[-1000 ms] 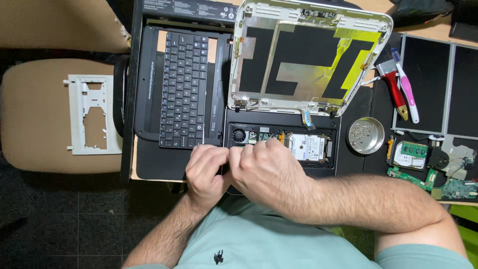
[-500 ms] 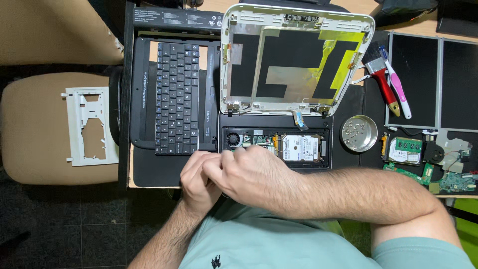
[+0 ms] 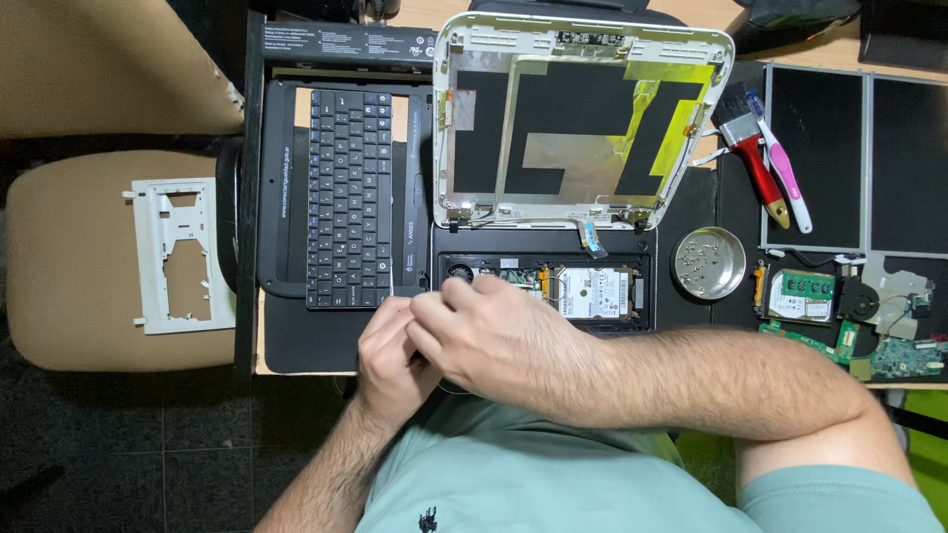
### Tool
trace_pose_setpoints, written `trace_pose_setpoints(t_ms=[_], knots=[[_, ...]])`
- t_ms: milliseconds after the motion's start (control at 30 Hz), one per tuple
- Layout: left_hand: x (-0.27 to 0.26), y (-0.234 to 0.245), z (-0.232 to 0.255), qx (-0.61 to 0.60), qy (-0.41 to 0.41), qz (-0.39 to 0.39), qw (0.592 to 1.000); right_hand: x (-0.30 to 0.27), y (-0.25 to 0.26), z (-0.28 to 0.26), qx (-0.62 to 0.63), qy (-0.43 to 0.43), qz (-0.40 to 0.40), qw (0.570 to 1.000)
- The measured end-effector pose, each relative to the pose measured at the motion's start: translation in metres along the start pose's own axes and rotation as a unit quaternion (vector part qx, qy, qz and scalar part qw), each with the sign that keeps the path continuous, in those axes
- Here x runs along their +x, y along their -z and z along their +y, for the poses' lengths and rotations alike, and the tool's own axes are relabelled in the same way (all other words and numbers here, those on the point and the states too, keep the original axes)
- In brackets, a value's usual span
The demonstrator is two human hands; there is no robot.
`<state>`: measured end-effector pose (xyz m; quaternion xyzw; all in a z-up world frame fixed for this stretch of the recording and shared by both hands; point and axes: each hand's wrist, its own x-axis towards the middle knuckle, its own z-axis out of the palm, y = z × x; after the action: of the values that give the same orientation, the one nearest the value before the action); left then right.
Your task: The person uses a screwdriver to remove screws from the internal components of a disassembled laptop. They manipulate the hard drive and other internal parts while working on the device.
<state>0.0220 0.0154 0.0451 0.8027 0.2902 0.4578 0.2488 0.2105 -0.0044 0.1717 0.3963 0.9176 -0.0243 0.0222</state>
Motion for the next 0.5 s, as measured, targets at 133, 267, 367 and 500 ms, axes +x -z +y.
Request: trace_pose_setpoints(t_ms=[133, 267, 367, 500], knots=[[-0.015, -0.006, -0.012, -0.004, -0.008, -0.004, 1.0, -0.006, -0.023, -0.005, -0.011, 0.004, 0.045, 0.999], [-0.011, -0.005, -0.01, -0.025, 0.002, 0.009, 1.0, -0.007, -0.01, -0.007, 0.003, -0.028, -0.009, 1.0], [-0.016, -0.004, -0.012, -0.026, 0.005, -0.004, 1.0, -0.005, -0.019, -0.005, 0.005, -0.016, 0.031, 0.999], [0.001, 0.004, 0.009, 0.0, -0.003, 0.003, 1.0, -0.004, -0.019, -0.006, -0.007, 0.021, 0.025, 0.999]])
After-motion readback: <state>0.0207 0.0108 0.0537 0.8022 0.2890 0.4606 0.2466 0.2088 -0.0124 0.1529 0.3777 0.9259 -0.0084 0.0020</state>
